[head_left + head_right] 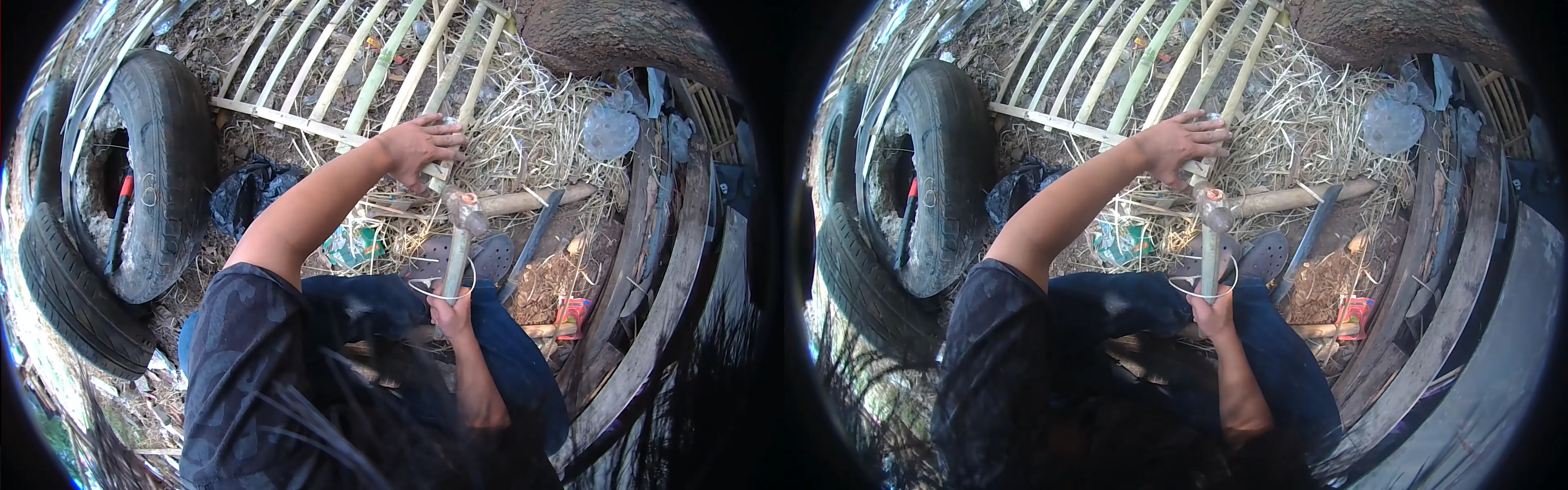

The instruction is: The person assembles a bamboo grid structure by hand, using a hammer to secure bamboo strips with small pegs or nails and tying sections together with thin wire.

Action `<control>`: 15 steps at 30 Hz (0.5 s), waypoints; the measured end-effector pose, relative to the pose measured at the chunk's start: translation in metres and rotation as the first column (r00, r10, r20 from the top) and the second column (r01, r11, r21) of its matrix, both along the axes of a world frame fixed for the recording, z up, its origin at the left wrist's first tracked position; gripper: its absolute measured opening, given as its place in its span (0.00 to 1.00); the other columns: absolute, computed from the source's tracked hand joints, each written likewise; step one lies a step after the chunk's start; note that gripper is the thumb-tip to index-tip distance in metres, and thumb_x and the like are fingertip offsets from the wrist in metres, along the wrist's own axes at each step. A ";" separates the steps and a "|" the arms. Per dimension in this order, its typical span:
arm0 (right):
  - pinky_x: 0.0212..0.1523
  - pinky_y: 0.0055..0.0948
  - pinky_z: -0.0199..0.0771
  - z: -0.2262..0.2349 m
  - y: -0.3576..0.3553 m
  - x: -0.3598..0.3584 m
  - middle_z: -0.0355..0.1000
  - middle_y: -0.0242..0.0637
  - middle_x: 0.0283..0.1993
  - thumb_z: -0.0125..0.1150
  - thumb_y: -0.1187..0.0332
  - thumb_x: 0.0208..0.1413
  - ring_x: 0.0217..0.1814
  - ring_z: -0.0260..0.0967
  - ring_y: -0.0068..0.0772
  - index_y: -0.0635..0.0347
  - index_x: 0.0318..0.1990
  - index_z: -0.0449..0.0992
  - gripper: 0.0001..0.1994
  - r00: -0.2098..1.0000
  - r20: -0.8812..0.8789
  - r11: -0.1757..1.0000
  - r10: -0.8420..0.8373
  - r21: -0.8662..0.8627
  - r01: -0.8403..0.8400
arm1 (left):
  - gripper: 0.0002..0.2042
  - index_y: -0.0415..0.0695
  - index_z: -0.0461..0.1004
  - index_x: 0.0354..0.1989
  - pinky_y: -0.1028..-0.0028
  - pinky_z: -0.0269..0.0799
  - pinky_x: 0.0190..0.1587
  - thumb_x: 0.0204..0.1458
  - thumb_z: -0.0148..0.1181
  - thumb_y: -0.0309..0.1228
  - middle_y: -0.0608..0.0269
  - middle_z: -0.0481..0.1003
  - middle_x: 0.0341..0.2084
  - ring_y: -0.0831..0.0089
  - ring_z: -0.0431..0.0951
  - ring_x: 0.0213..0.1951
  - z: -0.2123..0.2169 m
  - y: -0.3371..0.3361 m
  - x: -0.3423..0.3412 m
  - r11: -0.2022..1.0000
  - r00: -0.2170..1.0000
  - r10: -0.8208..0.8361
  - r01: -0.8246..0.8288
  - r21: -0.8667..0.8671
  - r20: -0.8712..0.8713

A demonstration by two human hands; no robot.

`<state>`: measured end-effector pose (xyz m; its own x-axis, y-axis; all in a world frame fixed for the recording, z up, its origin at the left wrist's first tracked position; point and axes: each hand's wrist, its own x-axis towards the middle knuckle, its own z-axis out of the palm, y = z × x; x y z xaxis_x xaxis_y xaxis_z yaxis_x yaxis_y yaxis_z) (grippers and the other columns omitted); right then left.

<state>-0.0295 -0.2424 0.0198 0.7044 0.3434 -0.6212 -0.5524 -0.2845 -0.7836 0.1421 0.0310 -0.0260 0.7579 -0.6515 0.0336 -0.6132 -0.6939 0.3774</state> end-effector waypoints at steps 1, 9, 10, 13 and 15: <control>0.09 0.21 0.56 -0.001 -0.004 -0.003 0.59 0.29 0.11 0.53 0.78 0.46 0.08 0.55 0.19 0.62 0.20 0.64 0.06 0.999 0.045 1.000 0.002 0.030 -0.003 | 0.45 0.56 0.58 0.62 0.59 0.32 0.69 0.28 0.67 0.50 0.63 0.51 0.65 0.68 0.46 0.67 -0.001 -0.002 0.000 1.000 1.000 -0.005 0.005 -0.003 0.014; 0.10 0.23 0.56 0.008 0.002 0.004 0.60 0.29 0.10 0.54 0.75 0.44 0.09 0.57 0.19 0.63 0.17 0.67 0.07 1.000 -0.001 0.999 -0.004 -0.051 0.004 | 0.43 0.56 0.59 0.61 0.59 0.32 0.69 0.31 0.65 0.54 0.63 0.51 0.65 0.68 0.47 0.67 0.000 -0.001 0.001 1.000 0.999 -0.012 0.012 -0.001 0.030; 0.10 0.23 0.55 0.006 0.003 0.006 0.59 0.28 0.10 0.54 0.76 0.45 0.08 0.56 0.19 0.62 0.18 0.66 0.07 1.000 -0.016 1.000 0.013 -0.014 -0.014 | 0.43 0.57 0.59 0.61 0.59 0.32 0.69 0.30 0.65 0.54 0.63 0.51 0.65 0.69 0.47 0.67 -0.003 -0.002 0.002 1.000 0.999 -0.005 0.004 0.015 0.045; 0.09 0.22 0.56 0.014 0.013 0.021 0.59 0.27 0.10 0.54 0.76 0.46 0.08 0.56 0.19 0.61 0.20 0.65 0.06 0.948 -0.315 0.996 -0.042 -0.084 0.017 | 0.44 0.58 0.58 0.62 0.59 0.32 0.69 0.30 0.65 0.54 0.63 0.51 0.65 0.69 0.47 0.67 0.003 0.001 0.000 0.995 1.000 -0.011 0.010 0.096 0.010; 0.08 0.22 0.57 0.011 0.007 0.007 0.59 0.28 0.12 0.53 0.76 0.46 0.08 0.55 0.19 0.61 0.23 0.65 0.05 0.974 -0.223 0.999 -0.044 -0.015 0.042 | 0.45 0.58 0.58 0.62 0.59 0.31 0.69 0.30 0.65 0.55 0.63 0.51 0.65 0.69 0.46 0.68 -0.001 0.001 -0.003 0.998 1.000 -0.001 0.001 0.055 0.010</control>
